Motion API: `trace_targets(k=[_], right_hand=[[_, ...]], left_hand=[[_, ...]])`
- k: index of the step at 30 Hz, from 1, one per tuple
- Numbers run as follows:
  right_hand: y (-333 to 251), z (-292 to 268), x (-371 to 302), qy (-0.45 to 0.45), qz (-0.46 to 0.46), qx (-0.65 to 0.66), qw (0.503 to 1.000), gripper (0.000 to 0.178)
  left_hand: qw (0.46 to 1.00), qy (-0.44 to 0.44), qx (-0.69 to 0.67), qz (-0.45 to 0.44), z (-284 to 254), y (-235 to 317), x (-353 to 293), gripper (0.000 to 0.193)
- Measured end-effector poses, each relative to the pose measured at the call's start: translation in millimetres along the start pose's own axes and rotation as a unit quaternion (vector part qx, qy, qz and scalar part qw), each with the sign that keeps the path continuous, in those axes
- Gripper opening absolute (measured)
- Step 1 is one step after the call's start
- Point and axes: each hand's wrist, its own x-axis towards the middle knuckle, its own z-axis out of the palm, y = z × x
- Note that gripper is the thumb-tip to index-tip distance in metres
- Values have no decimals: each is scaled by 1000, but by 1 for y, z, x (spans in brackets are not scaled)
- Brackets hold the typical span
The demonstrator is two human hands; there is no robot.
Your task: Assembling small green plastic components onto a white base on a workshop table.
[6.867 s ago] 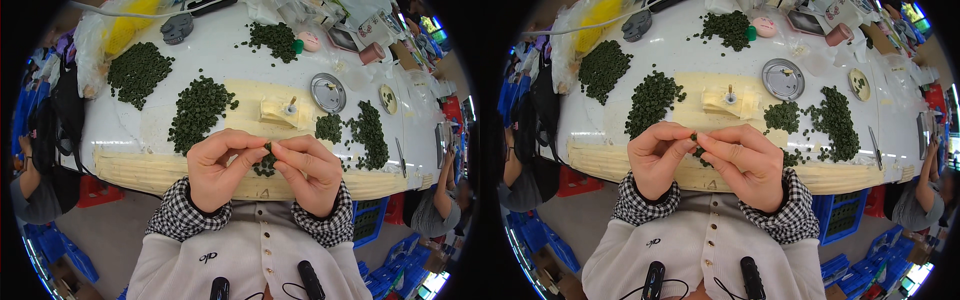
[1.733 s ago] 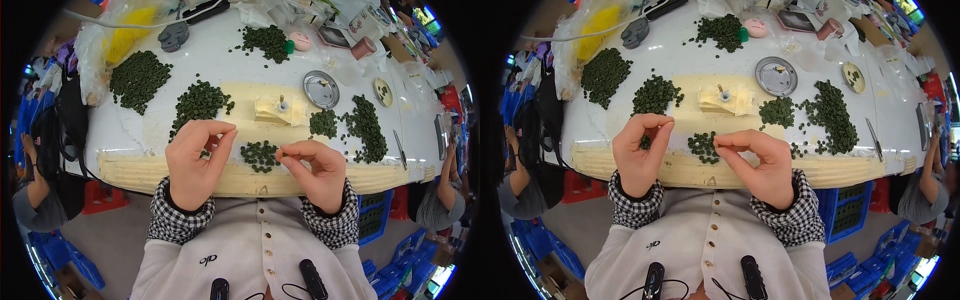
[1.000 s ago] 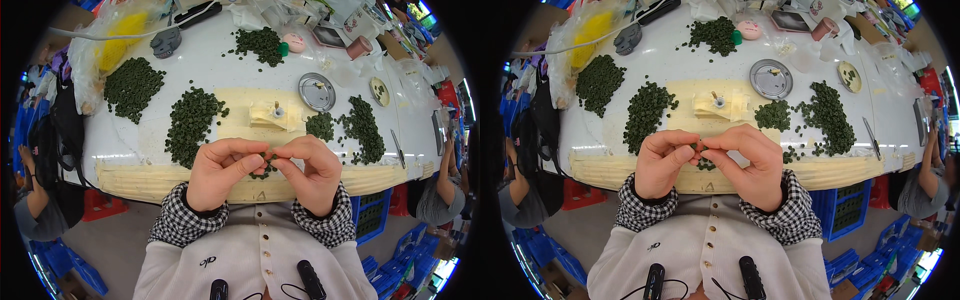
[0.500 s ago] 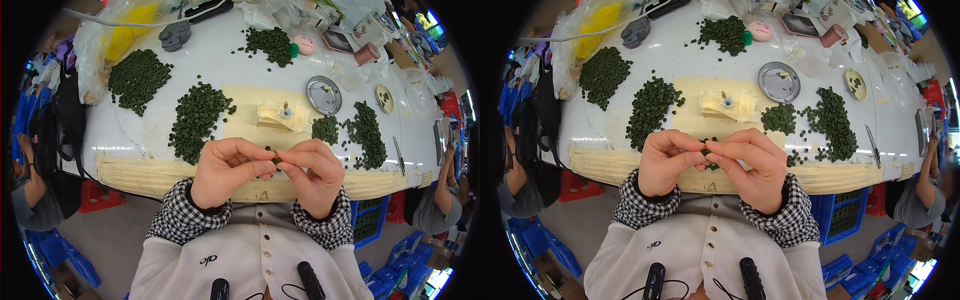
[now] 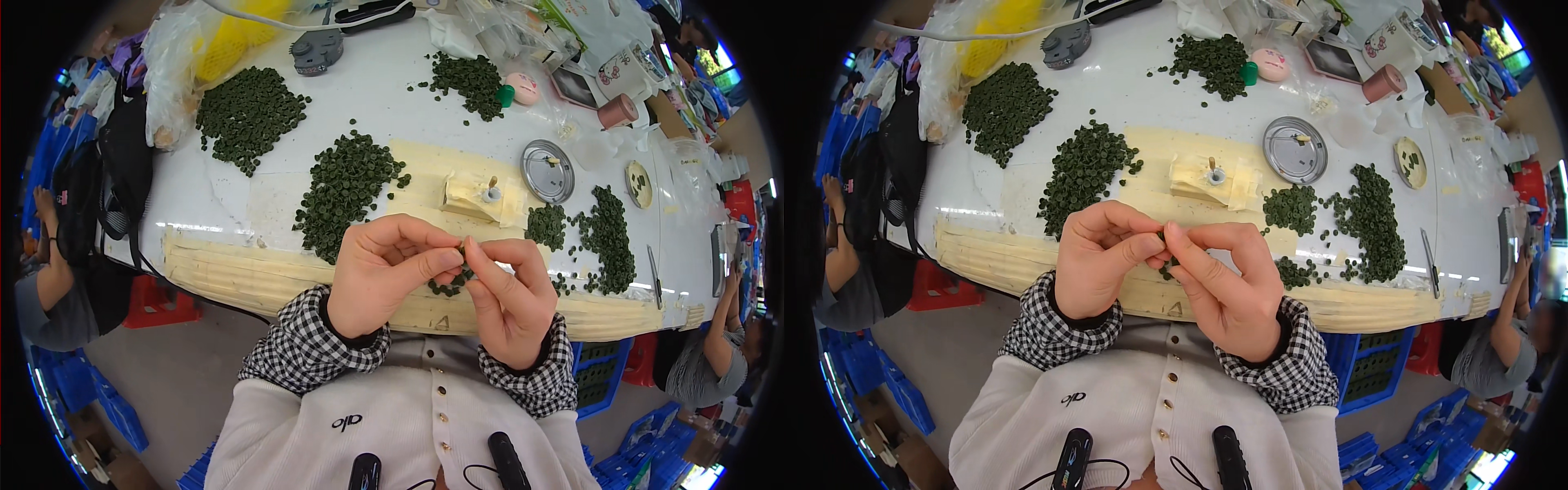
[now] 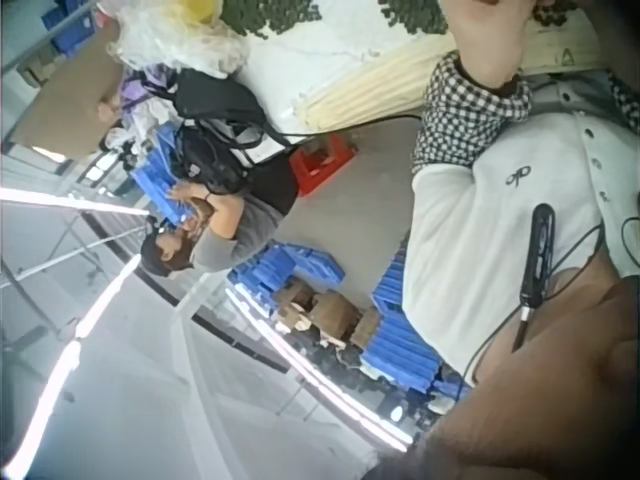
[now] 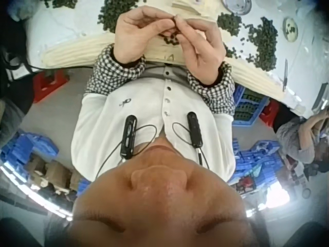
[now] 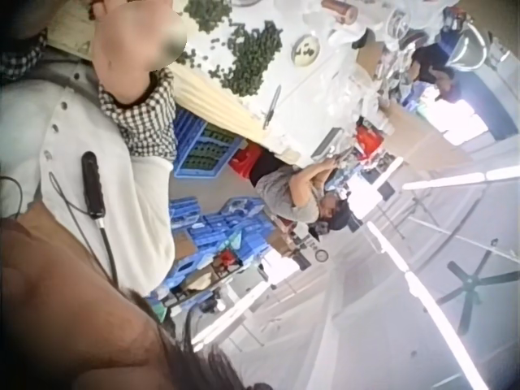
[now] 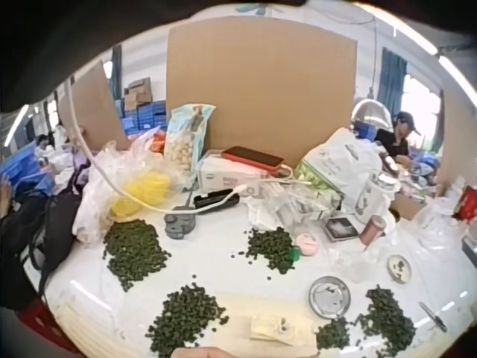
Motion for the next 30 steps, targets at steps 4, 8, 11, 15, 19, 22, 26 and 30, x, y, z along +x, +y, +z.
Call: trace_targets(k=[4, 8, 11, 15, 19, 22, 26, 30], right_hand=[[3, -3, -2, 12, 26, 31, 999, 38], [4, -2, -4, 4, 55, 112, 992, 33], [5, -1, -5, 13, 58, 122, 991, 31], [6, -1, -5, 18, 52, 112, 992, 31], [5, -3, -4, 15, 32, 93, 995, 32], [3, -4, -3, 14, 25, 64, 998, 32], [0, -5, -3, 9, 30, 51, 998, 31], [-2, -11, 0, -5, 37, 57, 998, 30]], left_hand=[[989, 22, 111, 91, 2, -1, -3, 17], [964, 27, 209, 161, 4, 1, -4, 20], [948, 23, 261, 182, 7, 3, -3, 21], [940, 16, 283, 187, 8, 4, -3, 21], [948, 15, 260, 181, 7, 2, -2, 22], [946, 16, 267, 183, 6, 0, -2, 22], [930, 5, 313, 194, 6, 2, -2, 22], [919, -3, 335, 209, 7, 3, -2, 22]])
